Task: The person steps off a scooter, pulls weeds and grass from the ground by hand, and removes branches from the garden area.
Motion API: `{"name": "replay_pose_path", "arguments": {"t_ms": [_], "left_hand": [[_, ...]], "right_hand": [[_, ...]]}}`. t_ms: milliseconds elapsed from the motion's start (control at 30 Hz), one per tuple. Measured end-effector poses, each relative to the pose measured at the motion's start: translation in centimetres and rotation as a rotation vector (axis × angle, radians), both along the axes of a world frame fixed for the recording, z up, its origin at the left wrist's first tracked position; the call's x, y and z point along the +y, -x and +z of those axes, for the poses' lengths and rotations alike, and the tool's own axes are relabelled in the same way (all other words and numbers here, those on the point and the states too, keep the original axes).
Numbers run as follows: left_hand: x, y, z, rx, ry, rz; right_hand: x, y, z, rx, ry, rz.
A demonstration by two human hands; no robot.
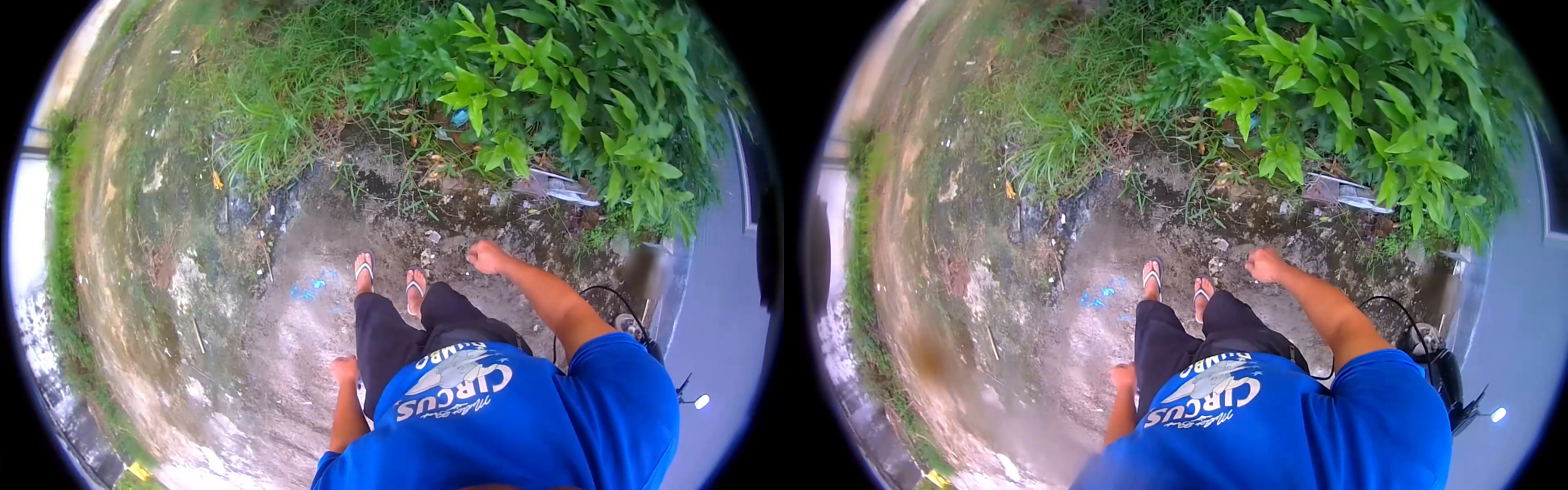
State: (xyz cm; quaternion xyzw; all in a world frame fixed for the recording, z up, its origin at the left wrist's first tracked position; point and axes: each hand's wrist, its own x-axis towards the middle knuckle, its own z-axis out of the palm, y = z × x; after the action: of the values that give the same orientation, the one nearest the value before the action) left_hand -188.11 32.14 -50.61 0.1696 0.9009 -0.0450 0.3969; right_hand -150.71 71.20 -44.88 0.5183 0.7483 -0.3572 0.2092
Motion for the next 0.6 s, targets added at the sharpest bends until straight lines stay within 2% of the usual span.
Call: {"name": "replay_pose_path", "arguments": {"t_ms": [67, 167, 267, 300, 367, 433, 500, 567, 600], "left_hand": [[-1.2, 1.6, -0.6, -0.071, 0.069, -0.245], [-2.4, 7.1, -4.4, -0.281, 0.174, -0.589], [2.3, 13.2, -2.4, -0.159, 0.135, -0.561], [5.7, 14.9, 0.5, -0.118, 0.102, -0.559], [10.2, 19.9, 0.8, -0.007, 0.023, -0.671], [14.0, 24.5, -0.2, 0.031, -0.108, -0.382], [18.6, 26.7, 0.2, 0.216, -0.237, -0.449], [23.1, 25.9, 3.4, 0.21, -0.298, -0.447], [25.1, 24.6, 4.8, 0.202, -0.322, -0.487]], "right_hand": [[-2.6, -1.6, -0.2, -0.004, -0.015, 0.009], [-6.7, -4.8, 1.5, -0.16, -0.071, -0.039], [-12.6, -8.0, 2.8, -0.188, -0.131, -0.249], [-13.8, -10.1, 1.6, -0.222, -0.162, -0.174], [-18.7, -14.6, -1.6, -0.303, -0.183, -0.017], [-23.4, -16.8, 0.1, -0.072, -0.065, -0.604], [-25.6, -16.9, 3.7, 0.14, -0.035, -1.178], [-28.7, -15.4, 8.8, 0.317, -0.059, -1.772], [-30.5, -15.9, 9.6, 0.348, -0.105, -1.833]]}}
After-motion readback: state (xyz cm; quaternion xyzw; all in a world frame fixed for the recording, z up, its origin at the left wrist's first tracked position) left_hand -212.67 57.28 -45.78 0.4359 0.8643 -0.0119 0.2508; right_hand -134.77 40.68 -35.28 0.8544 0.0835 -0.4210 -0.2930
